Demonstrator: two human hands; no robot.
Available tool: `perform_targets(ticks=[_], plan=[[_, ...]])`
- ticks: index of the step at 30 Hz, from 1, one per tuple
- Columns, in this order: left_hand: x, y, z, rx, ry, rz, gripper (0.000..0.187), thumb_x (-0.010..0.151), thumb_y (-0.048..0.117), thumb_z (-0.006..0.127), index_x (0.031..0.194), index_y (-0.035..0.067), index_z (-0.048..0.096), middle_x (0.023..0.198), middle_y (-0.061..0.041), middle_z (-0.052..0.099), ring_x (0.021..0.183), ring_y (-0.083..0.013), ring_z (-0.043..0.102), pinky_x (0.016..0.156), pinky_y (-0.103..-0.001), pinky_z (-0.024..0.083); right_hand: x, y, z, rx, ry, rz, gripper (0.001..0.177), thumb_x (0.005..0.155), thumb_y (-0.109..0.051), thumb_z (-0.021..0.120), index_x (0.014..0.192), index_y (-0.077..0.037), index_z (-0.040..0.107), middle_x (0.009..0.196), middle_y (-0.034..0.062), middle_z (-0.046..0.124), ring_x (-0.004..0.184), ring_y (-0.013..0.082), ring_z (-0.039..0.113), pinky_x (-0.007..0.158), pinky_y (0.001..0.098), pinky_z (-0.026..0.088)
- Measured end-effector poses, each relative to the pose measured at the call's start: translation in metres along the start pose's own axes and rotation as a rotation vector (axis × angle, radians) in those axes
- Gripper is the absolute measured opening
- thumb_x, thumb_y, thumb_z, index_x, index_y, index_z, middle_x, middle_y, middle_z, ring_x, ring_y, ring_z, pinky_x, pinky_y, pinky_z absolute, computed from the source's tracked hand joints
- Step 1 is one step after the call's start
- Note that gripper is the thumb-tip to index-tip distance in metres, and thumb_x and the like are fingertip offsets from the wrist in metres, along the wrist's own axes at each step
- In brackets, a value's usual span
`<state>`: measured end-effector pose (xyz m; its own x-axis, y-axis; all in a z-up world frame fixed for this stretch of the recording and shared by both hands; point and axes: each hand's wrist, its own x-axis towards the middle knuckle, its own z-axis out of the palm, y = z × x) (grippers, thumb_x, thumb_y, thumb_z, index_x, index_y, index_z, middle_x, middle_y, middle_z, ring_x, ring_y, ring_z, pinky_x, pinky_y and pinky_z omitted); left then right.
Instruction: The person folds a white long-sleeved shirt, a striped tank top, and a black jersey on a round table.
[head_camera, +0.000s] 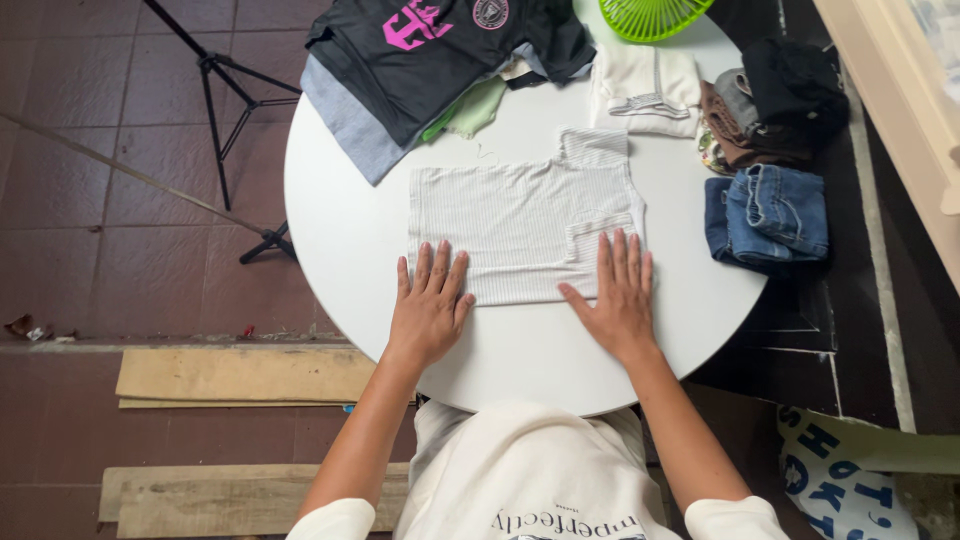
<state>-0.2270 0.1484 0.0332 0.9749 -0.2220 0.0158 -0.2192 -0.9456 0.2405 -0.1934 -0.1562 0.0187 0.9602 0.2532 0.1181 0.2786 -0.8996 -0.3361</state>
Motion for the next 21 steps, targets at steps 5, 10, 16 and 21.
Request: perform_targets(ticks=[5, 10, 16, 21], plan=[[0.016, 0.011, -0.007, -0.086, 0.003, -0.001, 0.054, 0.096, 0.029, 0.054, 0.145, 0.007, 0.048, 0.164, -0.022, 0.029, 0.155, -0.0397, 0.017, 0.125, -0.058, 0.009, -0.034, 0.033, -0.023, 0.008, 0.283, 0.146, 0.033, 0.100, -0.028, 0.070, 0.121, -0.004, 0.062, 0.135, 0.0154, 0.060, 0.138, 0.0350, 0.048, 0.120, 0.0513, 0.033], [0.039, 0.035, 0.007, -0.207, 0.037, 0.200, 0.054, 0.101, 0.033, 0.053, 0.147, 0.006, 0.048, 0.164, -0.021, 0.030, 0.156, -0.0381, 0.019, 0.126, -0.055, 0.010, -0.050, 0.039, -0.027, 0.066, 0.341, 0.223, 0.022, 0.092, -0.023, 0.079, 0.101, -0.007, 0.068, 0.117, 0.0115, 0.065, 0.120, 0.0320, 0.053, 0.107, 0.0464, 0.041], [0.056, 0.042, 0.021, -0.166, -0.067, 0.227, 0.064, 0.103, 0.050, 0.044, 0.157, 0.017, 0.038, 0.167, -0.011, 0.026, 0.155, -0.0321, 0.015, 0.124, -0.055, 0.006, -0.041, 0.046, -0.016, 0.043, 0.332, 0.259, 0.020, 0.092, -0.027, 0.078, 0.098, -0.010, 0.069, 0.120, 0.0086, 0.066, 0.126, 0.0309, 0.053, 0.116, 0.0542, 0.029], [0.054, 0.040, 0.022, -0.151, -0.069, 0.220, 0.065, 0.103, 0.055, 0.041, 0.158, 0.021, 0.036, 0.168, -0.008, 0.025, 0.156, -0.0303, 0.015, 0.125, -0.054, 0.006, -0.041, 0.057, -0.021, 0.031, 0.224, 0.362, 0.018, 0.094, -0.031, 0.075, 0.094, -0.014, 0.069, 0.124, 0.0058, 0.065, 0.134, 0.0274, 0.051, 0.124, 0.0589, 0.023]])
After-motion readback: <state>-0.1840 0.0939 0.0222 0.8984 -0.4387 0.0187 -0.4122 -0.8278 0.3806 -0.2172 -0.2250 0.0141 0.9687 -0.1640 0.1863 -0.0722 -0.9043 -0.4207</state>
